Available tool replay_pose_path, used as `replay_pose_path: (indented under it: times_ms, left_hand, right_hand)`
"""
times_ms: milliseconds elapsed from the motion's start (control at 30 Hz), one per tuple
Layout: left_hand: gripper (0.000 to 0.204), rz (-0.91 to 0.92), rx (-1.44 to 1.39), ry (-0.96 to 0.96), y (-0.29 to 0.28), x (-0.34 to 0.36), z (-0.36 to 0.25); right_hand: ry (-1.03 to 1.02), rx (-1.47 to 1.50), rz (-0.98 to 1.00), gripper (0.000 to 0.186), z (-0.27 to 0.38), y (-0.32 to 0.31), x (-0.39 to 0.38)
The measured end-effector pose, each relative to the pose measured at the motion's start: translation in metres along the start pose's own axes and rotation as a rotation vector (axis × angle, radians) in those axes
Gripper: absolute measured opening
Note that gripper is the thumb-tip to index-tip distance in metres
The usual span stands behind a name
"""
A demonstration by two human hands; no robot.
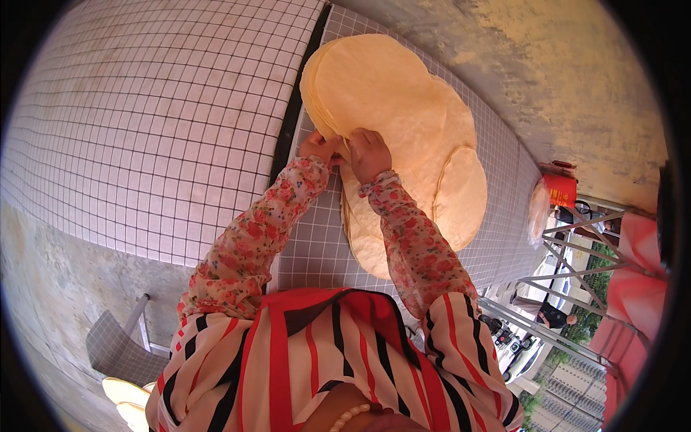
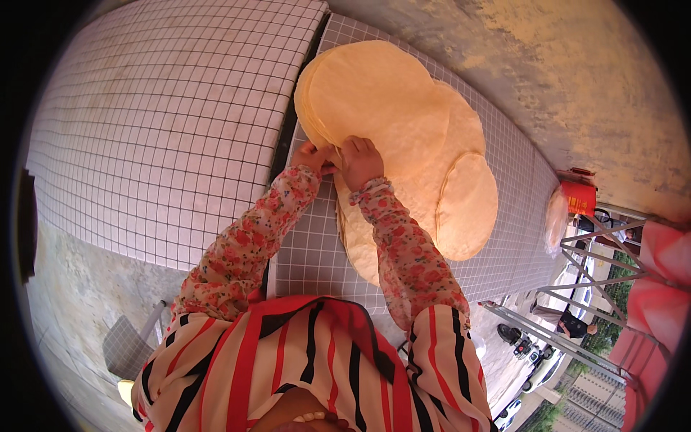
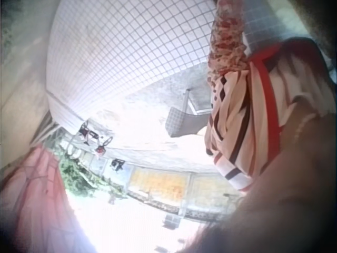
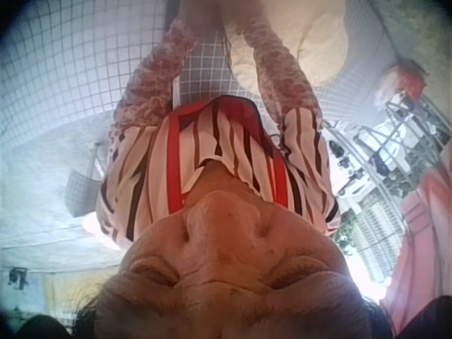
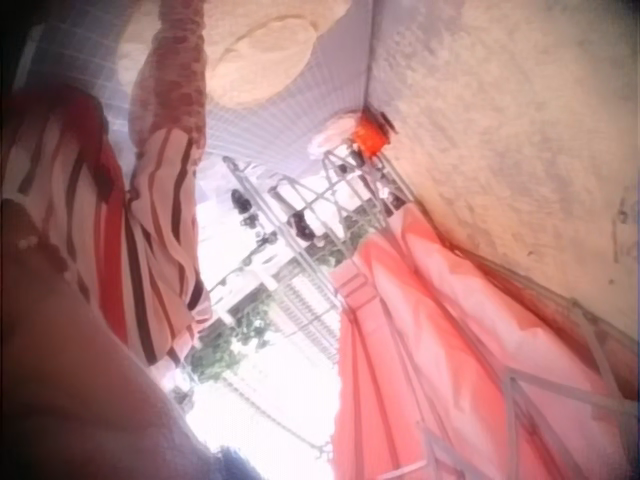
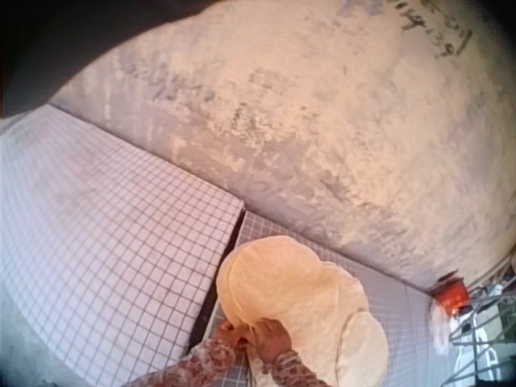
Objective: The person stacks large, thin circular flatbreads on a table by hand, picking up individual pieces and organizing them into stacks.
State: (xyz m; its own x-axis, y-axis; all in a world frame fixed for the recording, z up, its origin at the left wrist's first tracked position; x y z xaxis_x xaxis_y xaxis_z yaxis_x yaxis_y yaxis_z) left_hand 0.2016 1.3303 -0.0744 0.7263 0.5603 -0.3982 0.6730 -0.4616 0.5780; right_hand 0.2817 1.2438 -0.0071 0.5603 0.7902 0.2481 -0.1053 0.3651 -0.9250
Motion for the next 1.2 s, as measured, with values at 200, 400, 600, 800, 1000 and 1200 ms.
replay_pose_path:
  times_ms: [200, 400, 600, 800, 1000, 1200]
  left_hand:
    - [0.021, 0.021, 0.006, 0.022, -0.009, 0.007, 0.01]
    - [0.023, 0.053, -0.102, -0.061, -0.002, 0.006, 0.012]
    - [0.024, -0.088, -0.007, -0.086, -0.017, 0.009, 0.018]
    - [0.021, -0.019, -0.04, -0.036, -0.008, 0.004, 0.014]
    - [0.017, -0.038, -0.021, 0.017, -0.015, 0.002, 0.012]
    - [0.015, -0.025, 0.0, -0.004, -0.009, 0.001, 0.009]
  right_hand:
    - [-0.004, 0.026, 0.036, 0.018, 0.014, 0.001, -0.002]
    - [0.182, -0.008, 0.088, 0.01, -0.019, -0.001, 0.01]
    - [0.048, -0.003, -0.23, 0.008, 0.012, -0.096, 0.074]
    - [-0.081, -0.114, 0.037, 0.019, 0.024, -0.005, 0.007]
    - [-0.102, -0.137, 0.081, 0.019, 0.024, 0.01, -0.002]
    - [-0.084, -0.114, 0.019, 0.017, 0.013, 0.011, -0.01]
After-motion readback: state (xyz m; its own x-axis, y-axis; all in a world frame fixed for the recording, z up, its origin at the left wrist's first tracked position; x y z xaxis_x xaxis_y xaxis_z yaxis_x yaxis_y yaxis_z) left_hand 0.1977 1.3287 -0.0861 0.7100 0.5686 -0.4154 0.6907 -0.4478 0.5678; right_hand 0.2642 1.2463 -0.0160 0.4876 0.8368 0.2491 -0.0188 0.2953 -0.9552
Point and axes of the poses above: each hand's wrist, its own x-axis towards the middle knuckle, its own y-axis out of the palm, z = x × y, the point moved 3 cm from there along x, towards the middle knuckle, and after that the axes turned 13 degrees about y, right-handed, at the moved point
